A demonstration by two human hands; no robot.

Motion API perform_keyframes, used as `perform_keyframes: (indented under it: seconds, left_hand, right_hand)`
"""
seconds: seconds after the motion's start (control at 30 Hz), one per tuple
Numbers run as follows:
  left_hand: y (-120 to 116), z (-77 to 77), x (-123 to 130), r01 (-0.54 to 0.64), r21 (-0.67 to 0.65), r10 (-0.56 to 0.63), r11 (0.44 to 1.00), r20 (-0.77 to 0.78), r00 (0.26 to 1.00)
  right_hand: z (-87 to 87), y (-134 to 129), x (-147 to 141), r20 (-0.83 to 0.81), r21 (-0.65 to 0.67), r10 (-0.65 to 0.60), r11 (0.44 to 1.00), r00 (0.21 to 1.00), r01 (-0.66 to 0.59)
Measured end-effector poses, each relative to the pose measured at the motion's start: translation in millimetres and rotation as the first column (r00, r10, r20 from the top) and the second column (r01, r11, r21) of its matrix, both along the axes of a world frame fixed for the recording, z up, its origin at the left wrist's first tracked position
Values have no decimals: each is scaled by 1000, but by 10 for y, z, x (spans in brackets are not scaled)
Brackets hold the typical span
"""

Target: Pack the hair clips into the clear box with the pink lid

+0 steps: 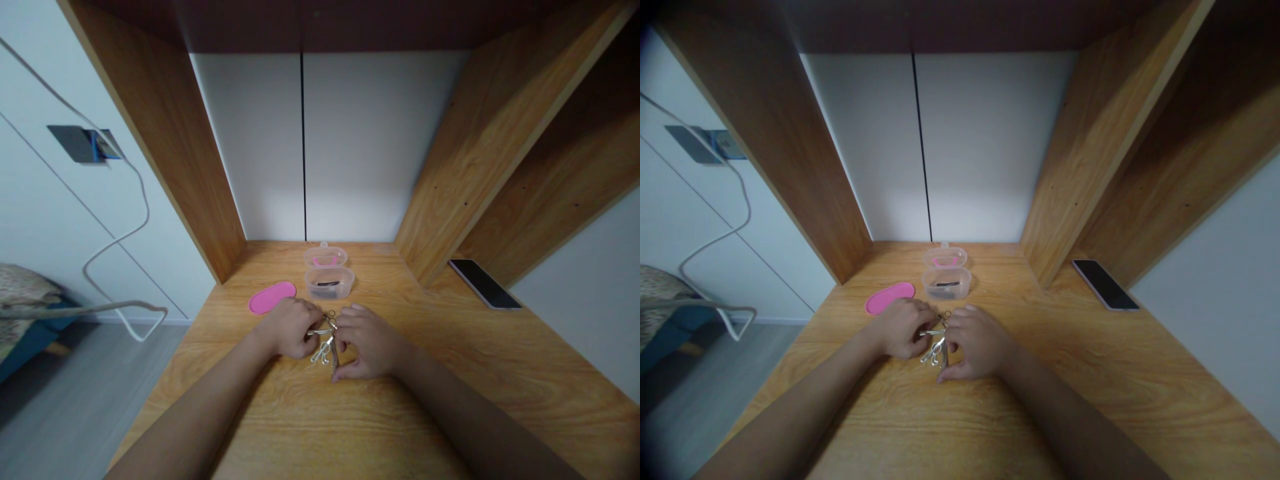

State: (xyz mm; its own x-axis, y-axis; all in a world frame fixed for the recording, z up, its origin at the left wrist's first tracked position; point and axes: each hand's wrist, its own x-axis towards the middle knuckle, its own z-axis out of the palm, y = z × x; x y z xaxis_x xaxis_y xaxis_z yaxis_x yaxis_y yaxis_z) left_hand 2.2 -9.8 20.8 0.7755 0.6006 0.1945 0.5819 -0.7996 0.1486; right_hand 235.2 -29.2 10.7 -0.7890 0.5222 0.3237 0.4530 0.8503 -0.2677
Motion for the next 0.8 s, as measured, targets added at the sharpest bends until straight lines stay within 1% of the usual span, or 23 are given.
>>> perform_keyframes:
  seconds: [0.17,0.27,0.37,0.47,0.6,0.8]
  left_hand:
    - [6,-15,-10,14,50,-16,999,45,999]
    - [16,-45,-18,-2,90,-7,996,94,996]
    - [28,-101,-11,-39,133,16,990,167,986]
    - [36,-154,7,-54,157,10,986,267,964]
    - [45,-181,28,-71,134,11,989,403,915]
    - [81,-192,29,-65,125,-14,990,547,837]
  right_hand:
    - [7,-43,-42,16,24,-24,999,1000,23]
    - [35,-42,-19,30,26,-40,999,999,39]
    - [74,-28,20,36,19,-62,998,997,61]
    - [101,-11,55,20,2,-62,998,998,62]
    - [104,11,111,-59,-29,-57,998,997,56]
    - [72,51,187,-251,-89,-53,996,967,32]
